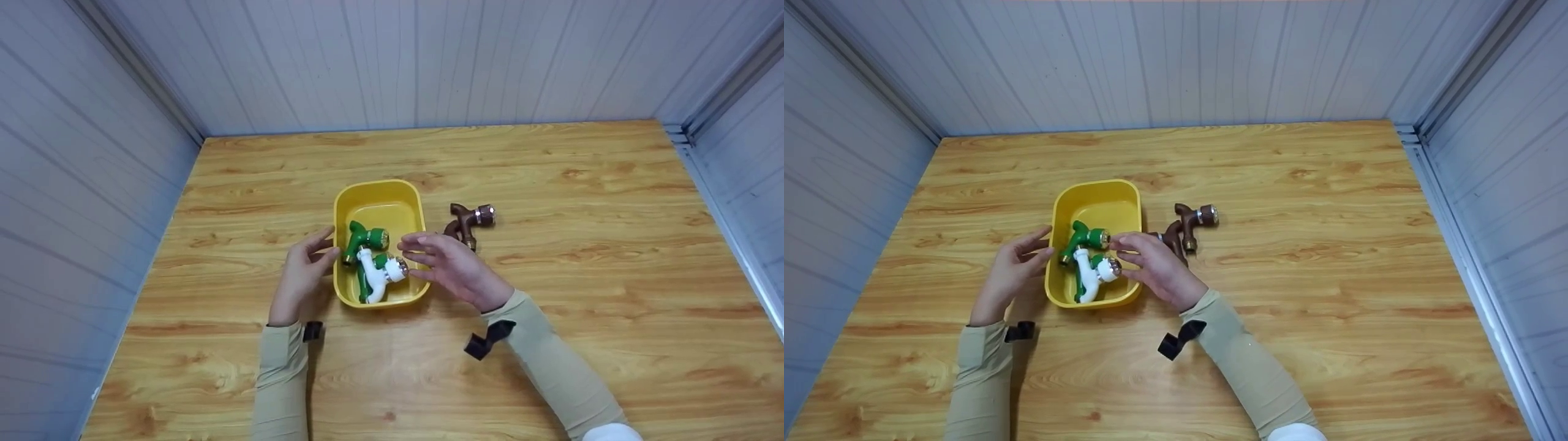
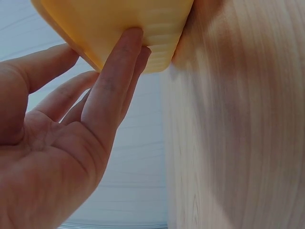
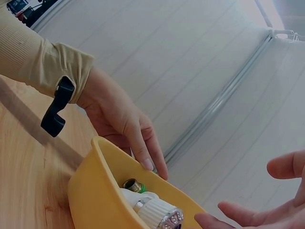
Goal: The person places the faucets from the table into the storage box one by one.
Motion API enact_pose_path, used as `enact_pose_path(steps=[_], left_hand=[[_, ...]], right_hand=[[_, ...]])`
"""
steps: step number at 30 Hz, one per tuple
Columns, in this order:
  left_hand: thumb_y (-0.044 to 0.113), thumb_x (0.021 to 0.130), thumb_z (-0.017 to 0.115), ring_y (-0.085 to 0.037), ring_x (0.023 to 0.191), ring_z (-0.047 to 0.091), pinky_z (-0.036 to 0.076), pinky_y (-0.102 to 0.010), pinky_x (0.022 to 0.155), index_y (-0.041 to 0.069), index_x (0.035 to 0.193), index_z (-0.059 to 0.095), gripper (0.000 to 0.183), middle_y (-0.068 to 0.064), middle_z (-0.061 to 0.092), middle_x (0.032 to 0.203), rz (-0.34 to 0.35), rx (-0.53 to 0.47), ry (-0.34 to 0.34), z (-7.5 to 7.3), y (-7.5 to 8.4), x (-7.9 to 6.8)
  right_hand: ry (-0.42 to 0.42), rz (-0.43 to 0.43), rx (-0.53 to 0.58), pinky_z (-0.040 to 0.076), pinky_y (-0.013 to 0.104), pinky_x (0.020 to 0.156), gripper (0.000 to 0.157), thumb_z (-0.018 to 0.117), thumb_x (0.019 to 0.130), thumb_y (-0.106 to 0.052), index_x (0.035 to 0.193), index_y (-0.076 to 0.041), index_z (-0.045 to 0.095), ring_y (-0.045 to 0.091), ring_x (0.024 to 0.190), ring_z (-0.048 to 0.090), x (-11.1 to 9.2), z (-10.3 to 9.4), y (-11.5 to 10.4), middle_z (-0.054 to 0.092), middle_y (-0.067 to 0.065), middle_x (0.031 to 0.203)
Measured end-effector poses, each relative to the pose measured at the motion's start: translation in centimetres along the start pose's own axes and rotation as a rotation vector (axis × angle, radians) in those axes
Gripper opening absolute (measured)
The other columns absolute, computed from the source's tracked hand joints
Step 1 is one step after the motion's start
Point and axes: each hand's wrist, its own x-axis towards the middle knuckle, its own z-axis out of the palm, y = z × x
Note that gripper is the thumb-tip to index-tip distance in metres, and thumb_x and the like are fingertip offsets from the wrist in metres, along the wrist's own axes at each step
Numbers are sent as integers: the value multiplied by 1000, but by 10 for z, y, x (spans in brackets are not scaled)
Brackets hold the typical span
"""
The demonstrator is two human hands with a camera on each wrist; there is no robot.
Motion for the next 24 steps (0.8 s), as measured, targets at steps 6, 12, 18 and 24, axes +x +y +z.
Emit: enact_pose_path(steps=[6,12,18,24], left_hand=[[7,95,59,-35,107,60,56,-36,80,4,142,45,50,-25,55,127,0,1,-12,0,1,0],[9,95,60,-33,108,59,55,-35,82,8,142,46,50,-23,55,128,-32,-1,1,0,1,0],[11,95,60,-29,107,60,56,-34,81,11,143,46,50,-19,55,128,-51,19,5,0,1,0],[11,95,61,-28,107,60,55,-33,83,10,143,46,50,-19,55,129,-50,4,8,0,1,0]], right_hand=[[-13,-9,-6,31,51,109,47,42,100,-20,135,11,40,35,131,38,-2,-5,-2,34,29,144],[-18,-21,10,34,50,107,49,43,100,-20,137,12,38,38,130,39,-4,-10,-2,35,29,143],[-51,-27,8,35,50,107,48,41,101,-19,138,11,37,40,130,39,-7,-14,-4,37,29,142],[-81,-50,1,35,50,106,47,42,100,-18,138,10,37,43,132,35,-13,-17,-8,38,29,142]])
